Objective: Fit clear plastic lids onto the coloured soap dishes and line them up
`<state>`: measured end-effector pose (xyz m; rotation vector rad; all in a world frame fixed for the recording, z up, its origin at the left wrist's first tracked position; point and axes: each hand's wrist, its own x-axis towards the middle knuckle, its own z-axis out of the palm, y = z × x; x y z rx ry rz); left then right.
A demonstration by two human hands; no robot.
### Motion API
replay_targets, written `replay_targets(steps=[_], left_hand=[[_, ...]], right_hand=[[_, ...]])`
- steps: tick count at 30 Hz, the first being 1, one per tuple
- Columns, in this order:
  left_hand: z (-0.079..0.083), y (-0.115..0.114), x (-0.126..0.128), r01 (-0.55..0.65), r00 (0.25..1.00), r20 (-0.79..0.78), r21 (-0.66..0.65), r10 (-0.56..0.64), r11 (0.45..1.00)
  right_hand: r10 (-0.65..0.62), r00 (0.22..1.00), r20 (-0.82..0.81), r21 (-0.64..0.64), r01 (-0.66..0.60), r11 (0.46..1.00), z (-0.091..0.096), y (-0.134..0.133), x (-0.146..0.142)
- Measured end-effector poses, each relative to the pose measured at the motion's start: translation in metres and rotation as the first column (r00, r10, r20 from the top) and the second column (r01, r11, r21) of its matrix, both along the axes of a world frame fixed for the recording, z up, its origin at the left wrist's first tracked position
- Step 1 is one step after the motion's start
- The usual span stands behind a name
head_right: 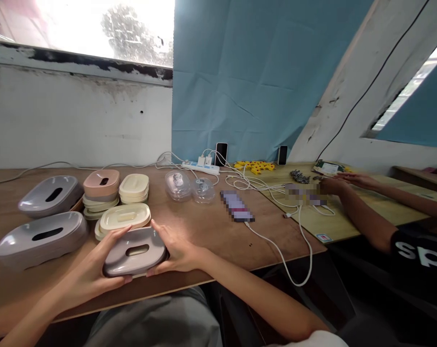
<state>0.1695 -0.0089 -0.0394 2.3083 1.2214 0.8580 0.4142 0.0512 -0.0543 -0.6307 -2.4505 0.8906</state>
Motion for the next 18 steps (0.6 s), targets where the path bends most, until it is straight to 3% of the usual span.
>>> replay_targets(steps=[8, 15, 18], left_hand=[[0.0012, 0.0004, -0.0006, -0.026, 0.998, -0.062, -0.017, 0.024, 1.000], [0.0031, -0.0024, 0.0009, -0.117, 0.993, 0.002, -0.129, 0.118, 0.985], [0.0045, -0.0031, 0.0011, -0.112, 0.994, 0.002, -0.126, 0.113, 0.986]], right_hand=[[-0.044, 0.998, 0.047, -0.055, 0.047, 0.997, 0.0033, 0.0005, 0.0002], [-0.081, 0.996, -0.048, -0.211, 0.070, 0.975, 0.0072, 0.0010, 0.0002], [-0.087, 0.995, -0.056, -0.217, 0.073, 0.973, 0.0082, 0.0008, -0.0004]])
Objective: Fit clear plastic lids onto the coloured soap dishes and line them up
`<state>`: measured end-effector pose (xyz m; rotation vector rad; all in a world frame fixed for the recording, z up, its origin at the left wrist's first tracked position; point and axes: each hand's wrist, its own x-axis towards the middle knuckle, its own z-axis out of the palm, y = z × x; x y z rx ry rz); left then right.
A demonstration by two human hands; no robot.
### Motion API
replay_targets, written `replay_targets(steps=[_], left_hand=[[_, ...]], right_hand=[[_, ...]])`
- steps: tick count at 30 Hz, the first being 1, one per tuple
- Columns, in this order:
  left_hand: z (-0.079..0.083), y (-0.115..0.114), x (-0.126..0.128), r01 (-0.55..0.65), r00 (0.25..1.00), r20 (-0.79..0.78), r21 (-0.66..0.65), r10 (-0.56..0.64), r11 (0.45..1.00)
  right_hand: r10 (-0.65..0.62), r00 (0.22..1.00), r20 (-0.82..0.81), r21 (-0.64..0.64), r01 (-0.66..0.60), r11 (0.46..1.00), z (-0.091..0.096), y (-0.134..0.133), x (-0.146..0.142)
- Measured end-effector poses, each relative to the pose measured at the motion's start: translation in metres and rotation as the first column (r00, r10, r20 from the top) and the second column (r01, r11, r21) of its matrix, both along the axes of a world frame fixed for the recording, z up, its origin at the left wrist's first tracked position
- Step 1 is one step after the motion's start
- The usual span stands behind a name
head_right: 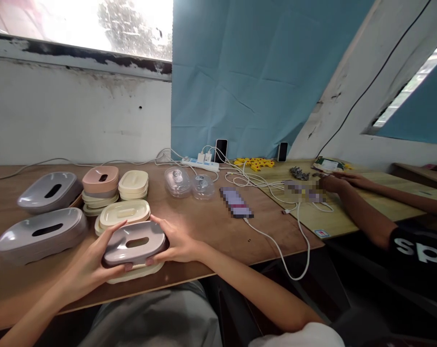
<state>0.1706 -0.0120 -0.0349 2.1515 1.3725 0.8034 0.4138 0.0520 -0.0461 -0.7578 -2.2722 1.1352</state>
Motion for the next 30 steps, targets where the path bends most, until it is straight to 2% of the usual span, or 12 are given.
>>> replay_targets(steps=[5, 10, 15, 22, 30], left_hand=[[-0.001, 0.000, 0.000, 0.055, 0.998, -0.008, 0.050, -0.055, 0.997], [-0.014, 0.000, -0.005, 0.142, 0.990, -0.008, 0.116, -0.142, 0.983], [-0.019, -0.002, -0.015, 0.114, 0.993, -0.035, 0.150, -0.110, 0.982], [-0.012, -0.006, -0.018, 0.153, 0.988, -0.033, 0.025, -0.152, 0.988], [-0.011, -0.007, -0.015, 0.103, 0.992, -0.090, 0.116, -0.093, 0.988]], right_hand=[[0.038, 0.999, 0.009, 0.123, -0.039, 0.992, 0.001, -0.002, 0.002], [0.053, 0.993, 0.101, 0.256, -0.078, 0.964, 0.001, -0.007, 0.004], [0.085, 0.987, 0.139, 0.313, -0.125, 0.941, -0.002, -0.007, 0.003], [0.077, 0.985, 0.154, 0.343, -0.126, 0.931, -0.002, -0.007, 0.002], [0.081, 0.984, 0.159, 0.336, -0.131, 0.933, 0.001, -0.007, 0.002]])
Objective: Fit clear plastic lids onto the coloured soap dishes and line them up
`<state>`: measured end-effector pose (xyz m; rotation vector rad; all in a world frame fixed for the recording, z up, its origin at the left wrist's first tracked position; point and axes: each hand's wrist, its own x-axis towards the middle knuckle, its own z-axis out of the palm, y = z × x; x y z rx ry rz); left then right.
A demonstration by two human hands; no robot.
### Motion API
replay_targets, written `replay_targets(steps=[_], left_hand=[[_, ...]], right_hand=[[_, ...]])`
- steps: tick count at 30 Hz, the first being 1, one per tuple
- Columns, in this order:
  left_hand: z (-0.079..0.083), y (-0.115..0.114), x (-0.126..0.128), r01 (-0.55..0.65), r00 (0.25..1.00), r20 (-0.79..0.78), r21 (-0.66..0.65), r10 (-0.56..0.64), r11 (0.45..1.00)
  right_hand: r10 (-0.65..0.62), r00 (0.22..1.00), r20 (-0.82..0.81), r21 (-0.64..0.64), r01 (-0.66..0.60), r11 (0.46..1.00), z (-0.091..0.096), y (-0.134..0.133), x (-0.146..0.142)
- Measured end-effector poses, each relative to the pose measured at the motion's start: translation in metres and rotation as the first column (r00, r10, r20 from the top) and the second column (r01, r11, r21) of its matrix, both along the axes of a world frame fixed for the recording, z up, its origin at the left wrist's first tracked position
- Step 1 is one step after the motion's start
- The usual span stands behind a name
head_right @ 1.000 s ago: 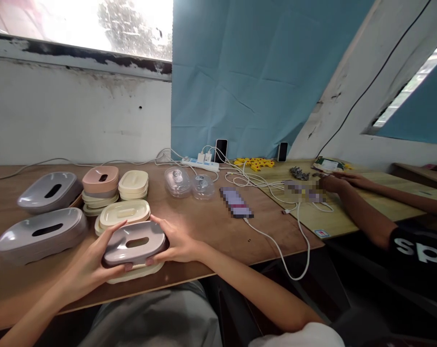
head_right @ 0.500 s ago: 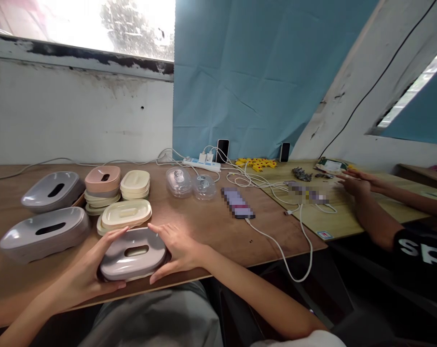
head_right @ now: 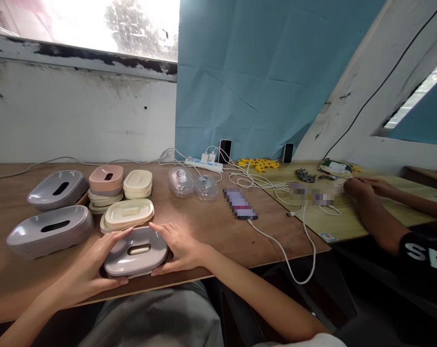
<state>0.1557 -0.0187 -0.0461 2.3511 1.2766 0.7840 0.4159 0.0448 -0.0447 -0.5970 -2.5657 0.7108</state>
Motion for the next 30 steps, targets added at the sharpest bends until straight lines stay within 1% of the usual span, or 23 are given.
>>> replay_targets(steps=[3, 8, 12, 15, 18, 20, 23, 27, 30], left_hand=[[-0.0002, -0.0001, 0.0004, -0.029, 0.999, -0.015, 0.023, 0.029, 0.999], [-0.0006, -0.0001, 0.0000, -0.031, 0.999, -0.026, 0.041, 0.032, 0.999], [0.0012, -0.0009, 0.0008, -0.033, 0.998, -0.047, 0.059, 0.036, 0.998], [0.0031, -0.0021, 0.0023, -0.025, 0.998, -0.059, 0.100, 0.031, 0.995], [0.0036, -0.0030, 0.0028, -0.016, 0.998, -0.053, 0.121, 0.023, 0.993], [0.0027, -0.0034, 0.0019, 0.003, 0.999, -0.043, 0.098, 0.001, 0.995], [0.0009, -0.0037, 0.0001, 0.033, 0.999, -0.016, 0.057, -0.032, 0.998], [0.0004, -0.0043, -0.0007, 0.020, 1.000, 0.019, 0.012, -0.020, 1.000], [0.0026, -0.0049, 0.0004, 0.020, 0.999, 0.046, -0.008, -0.020, 1.000]], right_hand=[[0.016, 1.000, -0.009, -0.023, -0.016, 1.000, -0.0009, 0.0014, 0.0001], [0.006, 1.000, -0.006, -0.069, -0.006, 0.998, -0.0022, 0.0028, -0.0006], [0.019, 0.999, -0.033, -0.038, -0.020, 0.999, -0.0024, 0.0021, -0.0019], [0.014, 0.999, -0.044, -0.003, -0.014, 1.000, -0.0020, 0.0006, -0.0029], [0.021, 0.997, -0.071, 0.003, -0.021, 1.000, -0.0018, -0.0012, -0.0036], [0.028, 0.994, -0.104, -0.019, -0.030, 0.999, -0.0023, -0.0022, -0.0037], [0.010, 0.993, -0.119, -0.099, -0.022, 0.995, -0.0030, -0.0035, -0.0037], [-0.006, 0.995, -0.104, -0.196, -0.014, 0.980, -0.0018, -0.0051, -0.0041], [-0.003, 0.992, -0.125, -0.223, -0.025, 0.974, -0.0013, -0.0055, -0.0045]])
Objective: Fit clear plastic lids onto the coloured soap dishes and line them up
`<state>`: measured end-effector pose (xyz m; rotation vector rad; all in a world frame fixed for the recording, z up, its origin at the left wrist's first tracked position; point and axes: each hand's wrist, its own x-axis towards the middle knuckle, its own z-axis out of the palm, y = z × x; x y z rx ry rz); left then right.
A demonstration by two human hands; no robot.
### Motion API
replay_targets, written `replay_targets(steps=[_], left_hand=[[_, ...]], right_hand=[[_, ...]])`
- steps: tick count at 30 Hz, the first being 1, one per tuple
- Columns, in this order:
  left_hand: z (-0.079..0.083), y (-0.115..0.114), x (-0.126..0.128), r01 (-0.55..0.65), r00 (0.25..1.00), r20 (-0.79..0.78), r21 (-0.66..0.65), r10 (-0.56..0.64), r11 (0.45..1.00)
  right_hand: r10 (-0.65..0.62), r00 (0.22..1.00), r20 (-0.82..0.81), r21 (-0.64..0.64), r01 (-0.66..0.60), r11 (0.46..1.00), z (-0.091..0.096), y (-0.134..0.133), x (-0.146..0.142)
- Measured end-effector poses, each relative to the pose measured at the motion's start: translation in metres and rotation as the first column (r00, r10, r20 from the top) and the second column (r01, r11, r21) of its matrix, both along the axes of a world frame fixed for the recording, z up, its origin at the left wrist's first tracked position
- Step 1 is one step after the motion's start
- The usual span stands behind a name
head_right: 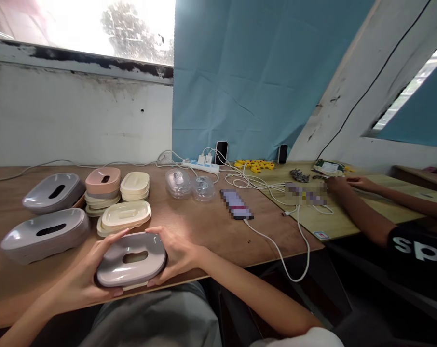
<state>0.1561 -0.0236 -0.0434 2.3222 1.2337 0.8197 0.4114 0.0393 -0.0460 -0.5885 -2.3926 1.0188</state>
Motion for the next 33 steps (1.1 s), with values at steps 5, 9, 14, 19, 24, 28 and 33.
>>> replay_targets(steps=[5, 9, 14, 19, 24, 28, 33], left_hand=[[0.002, 0.000, 0.001, -0.019, 1.000, 0.024, -0.047, 0.020, 0.999], [-0.002, 0.002, -0.001, -0.084, 0.996, 0.012, -0.100, 0.086, 0.991], [-0.005, 0.002, -0.002, -0.134, 0.991, -0.034, -0.169, 0.130, 0.976], [-0.005, 0.003, -0.003, -0.045, 0.993, -0.114, -0.090, 0.035, 0.995], [-0.006, 0.003, -0.002, -0.056, 0.994, -0.103, -0.087, 0.047, 0.995], [-0.007, 0.002, 0.000, -0.081, 0.993, -0.090, -0.077, 0.074, 0.994], [-0.011, 0.004, -0.002, -0.074, 0.992, -0.106, -0.043, 0.069, 0.996]], right_hand=[[-0.008, 1.000, 0.011, -0.012, 0.008, 1.000, -0.002, 0.003, -0.001], [-0.007, 0.998, 0.056, -0.054, 0.010, 0.998, -0.003, 0.006, -0.001], [-0.005, 0.994, 0.105, -0.025, 0.008, 1.000, 0.001, 0.006, -0.001], [-0.017, 0.990, 0.139, 0.041, 0.011, 0.999, 0.003, 0.003, -0.002], [0.003, 0.989, 0.149, 0.047, -0.010, 0.999, 0.002, 0.006, 0.001], [-0.152, 0.985, 0.076, 0.229, 0.131, 0.965, 0.012, 0.023, 0.004], [-0.764, 0.644, -0.048, 0.540, 0.660, 0.523, 0.035, 0.070, 0.000]])
